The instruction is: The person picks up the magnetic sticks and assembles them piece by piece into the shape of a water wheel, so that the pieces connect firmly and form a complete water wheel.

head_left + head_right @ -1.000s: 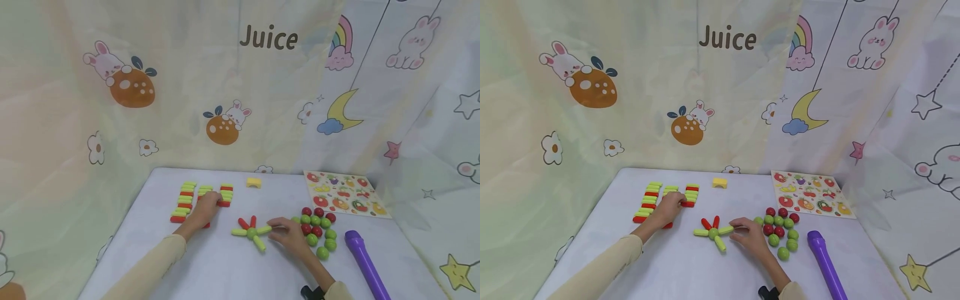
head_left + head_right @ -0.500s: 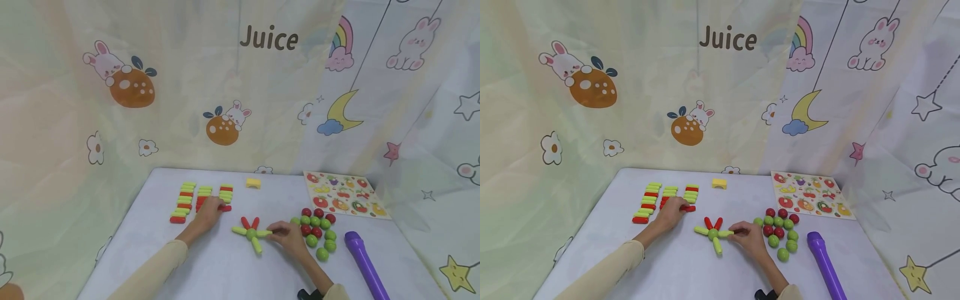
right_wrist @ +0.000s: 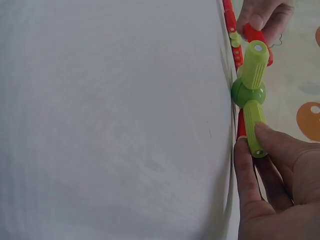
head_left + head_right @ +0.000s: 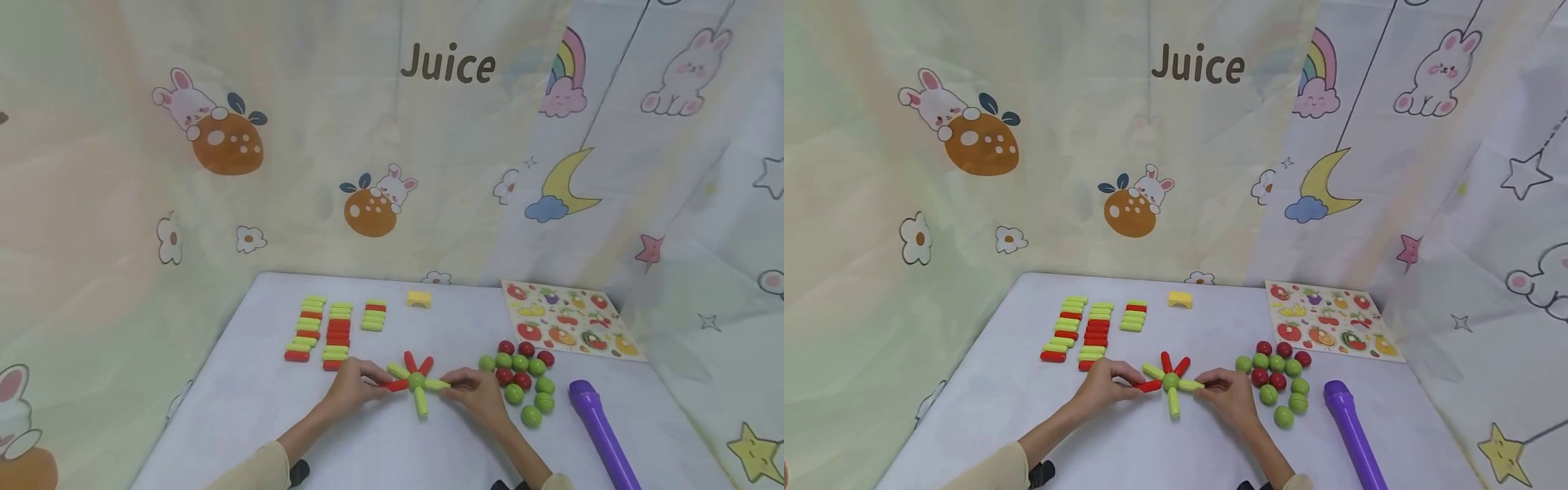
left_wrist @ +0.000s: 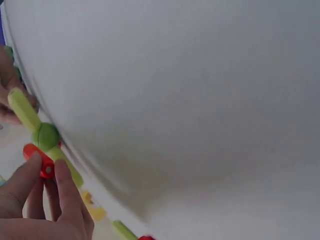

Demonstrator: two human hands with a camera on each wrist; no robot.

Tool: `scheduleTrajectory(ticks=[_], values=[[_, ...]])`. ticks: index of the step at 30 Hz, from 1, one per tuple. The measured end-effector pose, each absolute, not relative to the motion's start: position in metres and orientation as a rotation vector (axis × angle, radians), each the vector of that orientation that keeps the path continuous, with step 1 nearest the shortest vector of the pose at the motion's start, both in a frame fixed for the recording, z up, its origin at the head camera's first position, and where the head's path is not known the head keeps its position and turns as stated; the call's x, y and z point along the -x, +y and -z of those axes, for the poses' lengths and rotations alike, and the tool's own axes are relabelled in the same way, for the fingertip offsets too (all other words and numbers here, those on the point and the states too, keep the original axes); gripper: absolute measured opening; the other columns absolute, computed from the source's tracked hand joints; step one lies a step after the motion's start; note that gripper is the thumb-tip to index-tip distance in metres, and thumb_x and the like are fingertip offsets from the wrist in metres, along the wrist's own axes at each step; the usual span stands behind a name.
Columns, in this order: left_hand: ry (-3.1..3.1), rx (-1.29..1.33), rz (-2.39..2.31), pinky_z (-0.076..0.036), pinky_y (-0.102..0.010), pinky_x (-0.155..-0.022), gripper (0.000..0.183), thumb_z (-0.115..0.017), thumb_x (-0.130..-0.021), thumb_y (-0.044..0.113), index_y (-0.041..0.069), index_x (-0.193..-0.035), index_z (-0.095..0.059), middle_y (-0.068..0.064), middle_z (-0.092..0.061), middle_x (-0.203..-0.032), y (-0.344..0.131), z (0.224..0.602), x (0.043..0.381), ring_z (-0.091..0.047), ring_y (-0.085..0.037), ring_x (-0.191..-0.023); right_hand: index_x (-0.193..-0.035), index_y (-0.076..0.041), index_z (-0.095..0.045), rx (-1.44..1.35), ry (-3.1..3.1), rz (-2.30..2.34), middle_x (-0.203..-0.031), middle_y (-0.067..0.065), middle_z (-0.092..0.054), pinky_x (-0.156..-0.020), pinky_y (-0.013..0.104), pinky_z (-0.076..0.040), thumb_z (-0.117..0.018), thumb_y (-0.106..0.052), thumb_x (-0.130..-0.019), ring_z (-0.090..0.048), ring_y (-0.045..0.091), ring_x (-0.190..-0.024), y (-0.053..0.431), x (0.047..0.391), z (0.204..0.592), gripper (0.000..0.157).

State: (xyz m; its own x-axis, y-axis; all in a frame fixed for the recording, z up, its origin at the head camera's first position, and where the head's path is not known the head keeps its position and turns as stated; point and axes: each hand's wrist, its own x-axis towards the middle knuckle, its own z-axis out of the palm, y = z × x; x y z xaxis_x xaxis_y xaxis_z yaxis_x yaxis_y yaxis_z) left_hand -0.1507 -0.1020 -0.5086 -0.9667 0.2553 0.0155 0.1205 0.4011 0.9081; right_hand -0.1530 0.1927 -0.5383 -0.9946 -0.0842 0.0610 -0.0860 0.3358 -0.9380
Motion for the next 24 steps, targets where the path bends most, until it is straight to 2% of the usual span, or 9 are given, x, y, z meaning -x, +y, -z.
scheduleTrajectory(ticks=[7, 19, 24], values=[[2.549, -0.204, -1.703, -0.064, -0.027, -0.077, 0.010, -0.088, -0.090, 0.006, 0.010, -0.099, -0.086, 0.001, -0.079, -0.092, -0.091, 0.524, 0.146, -0.072, -0.015, -0.088, -0.104, -0.001, -0.081, -0.185, -2.518, -1.828, -0.103, 0.013, -0.081, -0.086, 0.022, -0.062, -0.088, 0.004, -0.082, -0.077, 0.013, -0.095, 0.193, 0.148, 0.540, 0.023], [2.571, -0.164, -1.680, -0.065, -0.032, -0.083, 0.015, -0.089, -0.089, 0.009, 0.009, -0.104, -0.085, 0.000, -0.080, -0.097, -0.091, 0.527, 0.147, -0.073, -0.019, -0.096, -0.117, 0.000, -0.079, -0.277, -2.503, -1.877, -0.115, 0.016, -0.080, -0.091, 0.023, -0.061, -0.088, -0.002, -0.087, -0.077, 0.017, -0.106, 0.204, 0.149, 0.536, 0.031], [2.590, -0.269, -1.639, -0.066, -0.032, -0.082, 0.019, -0.087, -0.090, 0.006, 0.007, -0.109, -0.083, -0.004, -0.078, -0.103, -0.091, 0.522, 0.149, -0.074, -0.021, -0.097, -0.114, -0.003, -0.080, -0.357, -2.583, -1.436, -0.108, 0.010, -0.081, -0.083, 0.027, -0.064, -0.088, 0.000, -0.087, -0.078, 0.020, -0.096, 0.247, 0.140, 0.505, 0.029]])
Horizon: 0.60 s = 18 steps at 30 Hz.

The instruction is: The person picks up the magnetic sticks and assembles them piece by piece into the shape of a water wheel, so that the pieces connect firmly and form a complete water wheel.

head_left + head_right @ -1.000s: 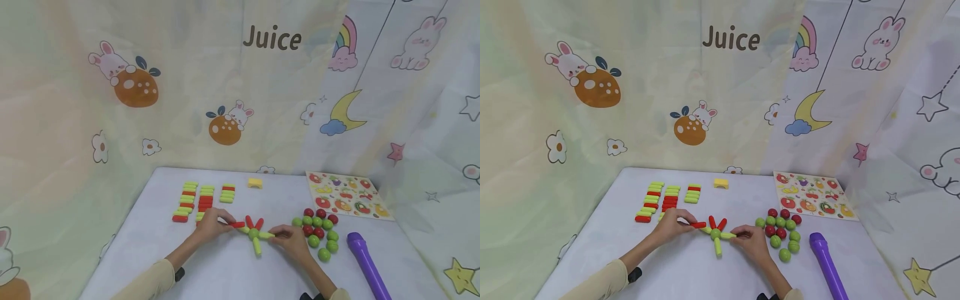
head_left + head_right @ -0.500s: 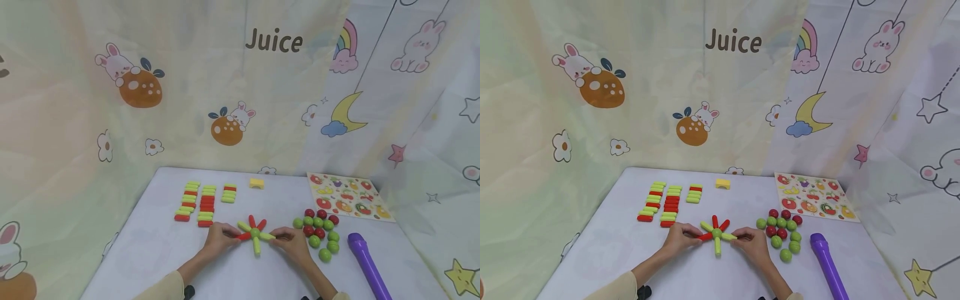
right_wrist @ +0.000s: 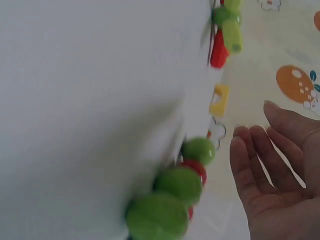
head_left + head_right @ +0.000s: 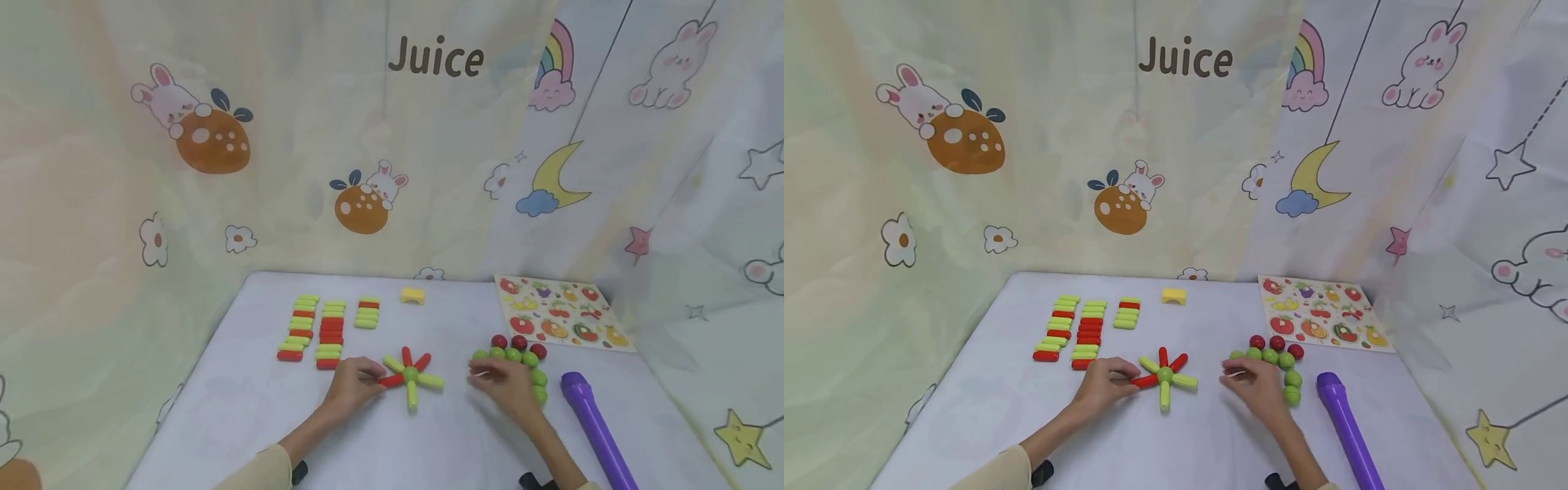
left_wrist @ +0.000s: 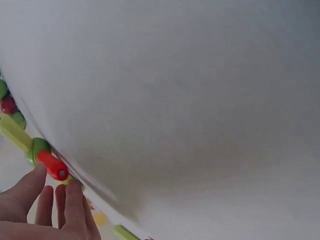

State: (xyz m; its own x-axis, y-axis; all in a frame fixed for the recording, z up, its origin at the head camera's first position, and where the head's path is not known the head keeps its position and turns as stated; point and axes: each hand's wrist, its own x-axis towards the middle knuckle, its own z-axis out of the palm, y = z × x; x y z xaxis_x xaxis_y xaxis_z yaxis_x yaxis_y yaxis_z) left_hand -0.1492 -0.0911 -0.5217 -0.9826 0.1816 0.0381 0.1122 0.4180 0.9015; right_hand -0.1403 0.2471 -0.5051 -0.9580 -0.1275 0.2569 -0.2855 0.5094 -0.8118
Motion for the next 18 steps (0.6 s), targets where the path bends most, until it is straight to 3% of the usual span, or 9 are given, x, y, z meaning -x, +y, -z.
scheduleTrajectory(ticks=[2, 6, 12, 18], values=[[2.605, -0.303, -1.611, -0.065, -0.032, -0.082, 0.020, -0.086, -0.091, 0.006, 0.006, -0.110, -0.082, -0.004, -0.077, -0.105, -0.092, 0.520, 0.150, -0.073, -0.021, -0.098, -0.110, -0.006, -0.081, -0.356, -2.643, -1.163, -0.104, 0.007, -0.080, -0.080, 0.033, -0.065, -0.090, 0.001, -0.084, -0.076, 0.022, -0.091, 0.267, 0.136, 0.496, 0.028], [2.654, -0.370, -1.534, -0.065, -0.032, -0.083, 0.020, -0.085, -0.092, 0.005, 0.008, -0.111, -0.082, -0.002, -0.077, -0.105, -0.091, 0.519, 0.153, -0.071, -0.020, -0.100, -0.109, -0.009, -0.082, -0.332, -2.826, -0.812, -0.110, 0.006, -0.077, -0.086, 0.046, -0.063, -0.091, -0.001, -0.082, -0.073, 0.027, -0.100, 0.297, 0.128, 0.488, 0.030], [2.701, -0.446, -1.477, -0.065, -0.033, -0.085, 0.019, -0.084, -0.092, 0.003, 0.008, -0.111, -0.083, -0.001, -0.079, -0.103, -0.089, 0.522, 0.155, -0.074, -0.019, -0.098, -0.114, -0.009, -0.080, -0.317, -2.984, -0.773, -0.117, 0.010, -0.075, -0.095, 0.053, -0.061, -0.091, -0.008, -0.084, -0.071, 0.033, -0.111, 0.302, 0.128, 0.498, 0.032], [2.718, -0.466, -1.493, -0.064, -0.028, -0.083, 0.017, -0.084, -0.092, 0.002, 0.009, -0.108, -0.084, 0.002, -0.079, -0.100, -0.087, 0.524, 0.157, -0.073, -0.016, -0.095, -0.108, -0.005, -0.080, -0.438, -2.842, -0.934, -0.106, 0.005, -0.076, -0.083, 0.034, -0.064, -0.092, 0.000, -0.079, -0.073, 0.019, -0.092, 0.285, 0.131, 0.506, 0.032]])
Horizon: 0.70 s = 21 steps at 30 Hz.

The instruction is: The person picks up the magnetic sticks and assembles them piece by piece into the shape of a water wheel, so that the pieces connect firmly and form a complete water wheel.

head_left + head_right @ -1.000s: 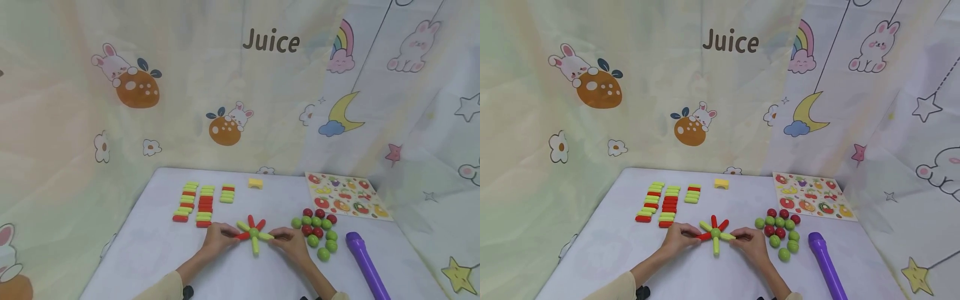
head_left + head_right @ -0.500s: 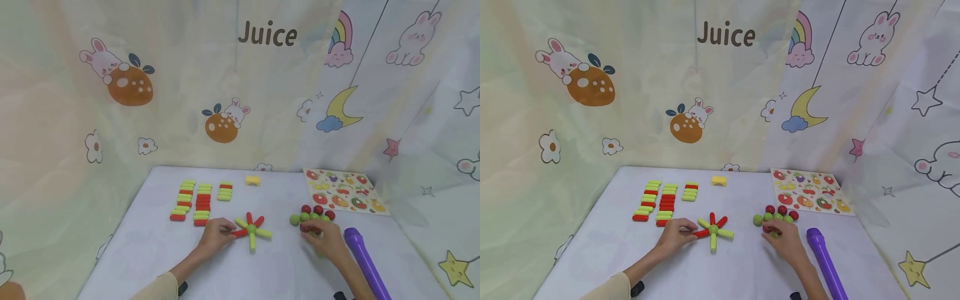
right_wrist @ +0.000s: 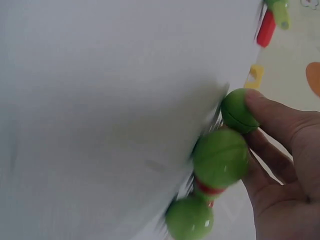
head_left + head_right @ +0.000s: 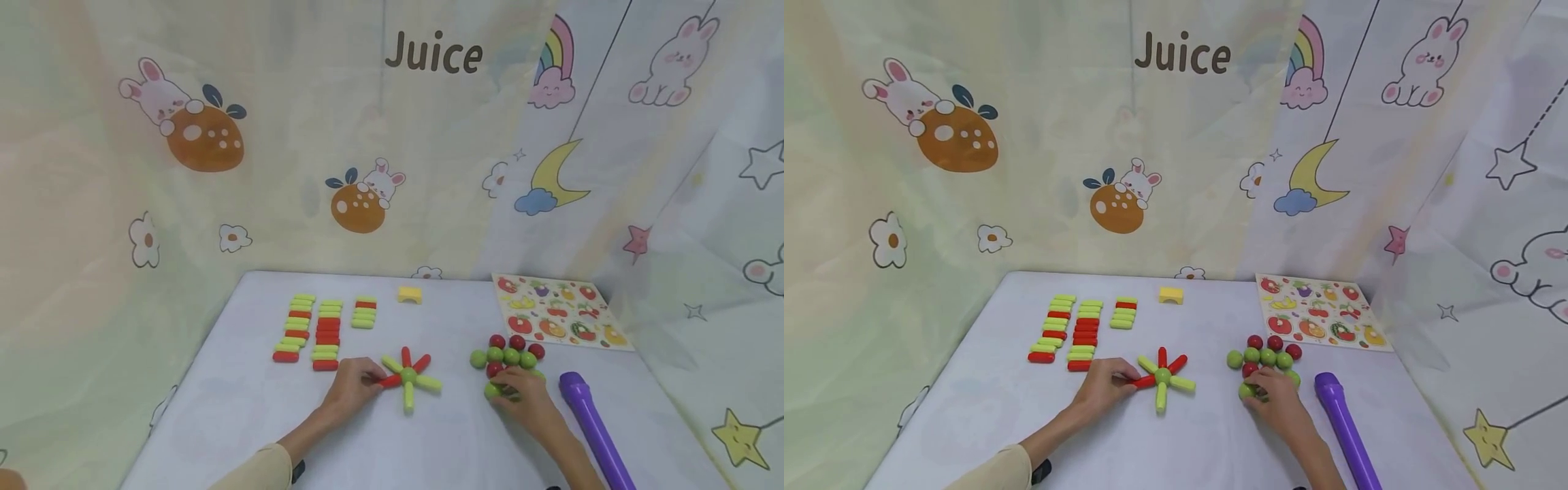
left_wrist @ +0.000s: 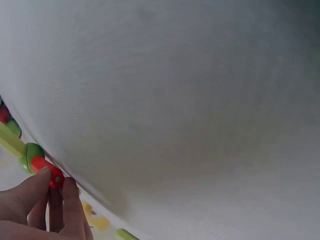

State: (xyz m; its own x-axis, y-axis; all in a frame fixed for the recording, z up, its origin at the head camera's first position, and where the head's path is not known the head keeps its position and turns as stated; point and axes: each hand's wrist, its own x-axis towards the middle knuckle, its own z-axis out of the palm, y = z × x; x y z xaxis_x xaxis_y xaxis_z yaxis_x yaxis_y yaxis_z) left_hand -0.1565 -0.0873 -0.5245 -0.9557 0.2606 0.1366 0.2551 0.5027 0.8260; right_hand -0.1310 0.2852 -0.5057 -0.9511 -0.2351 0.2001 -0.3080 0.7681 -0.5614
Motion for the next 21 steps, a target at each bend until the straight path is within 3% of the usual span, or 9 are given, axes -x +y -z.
scheduleTrajectory(ticks=[2, 10, 21], values=[[2.703, -0.427, -1.523, -0.064, -0.028, -0.083, 0.016, -0.084, -0.093, 0.003, 0.009, -0.107, -0.084, 0.002, -0.079, -0.100, -0.087, 0.524, 0.156, -0.073, -0.016, -0.095, -0.106, -0.005, -0.080, -0.489, -2.751, -1.071, -0.104, 0.006, -0.077, -0.078, 0.028, -0.064, -0.092, 0.004, -0.077, -0.075, 0.017, -0.088, 0.277, 0.131, 0.509, 0.033], [2.628, -0.280, -1.637, -0.065, -0.030, -0.083, 0.016, -0.084, -0.093, 0.005, 0.008, -0.109, -0.083, 0.000, -0.078, -0.103, -0.089, 0.526, 0.155, -0.075, -0.019, -0.098, -0.111, -0.002, -0.080, -0.504, -2.583, -1.606, -0.107, 0.011, -0.079, -0.085, 0.027, -0.064, -0.090, 0.003, -0.082, -0.077, 0.014, -0.099, 0.240, 0.139, 0.523, 0.031], [2.712, -0.314, -1.574, -0.065, -0.032, -0.085, 0.018, -0.083, -0.093, 0.003, 0.009, -0.110, -0.082, 0.001, -0.078, -0.105, -0.089, 0.523, 0.154, -0.071, -0.021, -0.102, -0.112, -0.003, -0.078, -0.376, -2.697, -1.620, -0.106, 0.007, -0.079, -0.089, 0.027, -0.063, -0.091, 0.003, -0.081, -0.076, 0.019, -0.102, 0.221, 0.136, 0.521, 0.034]])
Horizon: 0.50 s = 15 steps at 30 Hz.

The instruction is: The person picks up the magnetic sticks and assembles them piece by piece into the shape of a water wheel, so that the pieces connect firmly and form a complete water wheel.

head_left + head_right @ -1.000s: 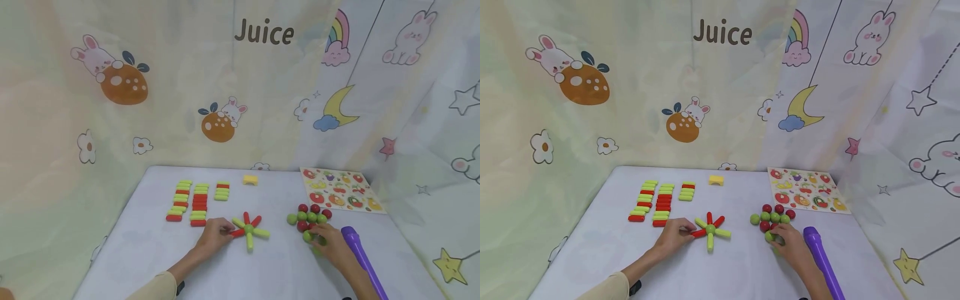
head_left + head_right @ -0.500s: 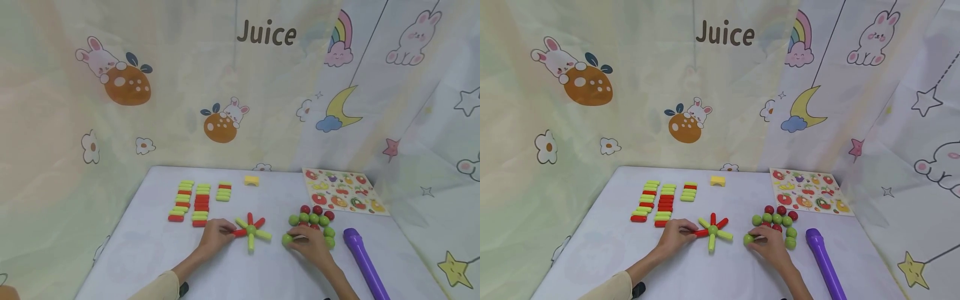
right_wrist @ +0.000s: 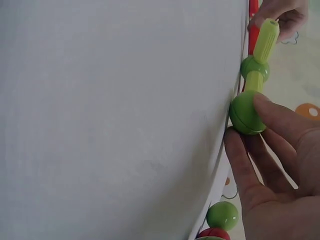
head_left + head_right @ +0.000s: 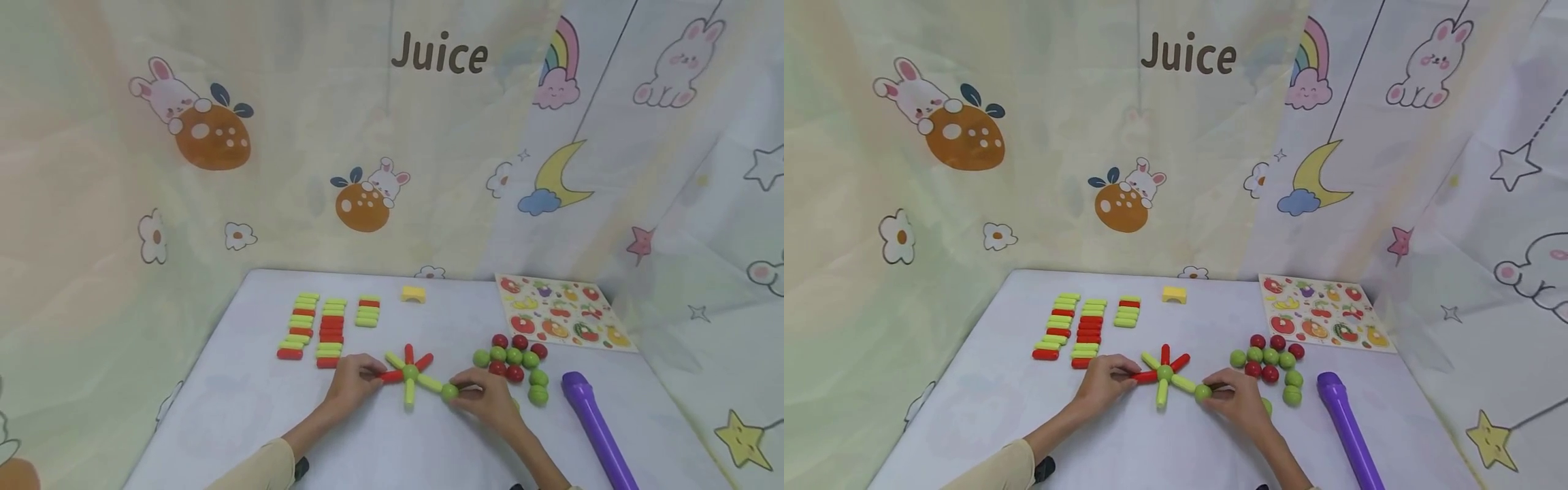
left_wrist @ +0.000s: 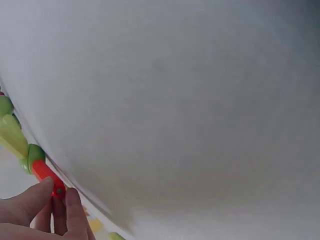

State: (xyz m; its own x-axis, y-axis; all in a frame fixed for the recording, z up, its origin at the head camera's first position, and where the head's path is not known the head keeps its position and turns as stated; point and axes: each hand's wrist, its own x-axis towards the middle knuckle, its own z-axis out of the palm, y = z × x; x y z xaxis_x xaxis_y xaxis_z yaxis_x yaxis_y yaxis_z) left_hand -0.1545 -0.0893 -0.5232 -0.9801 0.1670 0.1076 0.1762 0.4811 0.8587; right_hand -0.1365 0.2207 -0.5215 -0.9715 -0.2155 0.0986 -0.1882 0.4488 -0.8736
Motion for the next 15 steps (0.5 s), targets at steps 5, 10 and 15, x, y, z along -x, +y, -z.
scheduleTrajectory(ticks=[5, 10, 15], values=[[-2.643, 0.420, 1.369, -0.065, -0.037, -0.090, 0.026, -0.086, -0.092, 0.006, 0.007, -0.117, -0.080, -0.003, -0.077, -0.111, -0.079, 0.514, 0.146, -0.071, -0.024, -0.107, -0.120, -0.002, -0.076, 0.425, 2.645, 1.572, -0.114, 0.012, -0.078, -0.093, 0.030, -0.063, -0.092, -0.005, -0.083, -0.075, 0.028, -0.109, 0.227, 0.136, 0.514, 0.040], [-2.695, 0.597, 1.362, -0.063, -0.030, -0.086, 0.029, -0.090, -0.090, 0.016, 0.008, -0.116, -0.082, 0.000, -0.079, -0.109, -0.060, 0.503, 0.129, -0.070, -0.018, -0.102, -0.123, -0.001, -0.074, 0.391, 2.756, 1.531, -0.119, 0.017, -0.076, -0.094, 0.030, -0.062, -0.089, -0.007, -0.087, -0.074, 0.033, -0.112, 0.255, 0.131, 0.494, 0.039], [-2.759, 0.577, 1.325, -0.062, -0.026, -0.081, 0.021, -0.092, -0.086, 0.007, 0.005, -0.105, -0.083, 0.000, -0.077, -0.102, -0.050, 0.503, 0.122, -0.070, -0.013, -0.093, -0.117, -0.004, -0.077, 0.263, 2.879, 1.301, -0.117, 0.011, -0.078, -0.093, 0.031, -0.063, -0.092, -0.006, -0.082, -0.075, 0.030, -0.109, 0.284, 0.122, 0.489, 0.038]])
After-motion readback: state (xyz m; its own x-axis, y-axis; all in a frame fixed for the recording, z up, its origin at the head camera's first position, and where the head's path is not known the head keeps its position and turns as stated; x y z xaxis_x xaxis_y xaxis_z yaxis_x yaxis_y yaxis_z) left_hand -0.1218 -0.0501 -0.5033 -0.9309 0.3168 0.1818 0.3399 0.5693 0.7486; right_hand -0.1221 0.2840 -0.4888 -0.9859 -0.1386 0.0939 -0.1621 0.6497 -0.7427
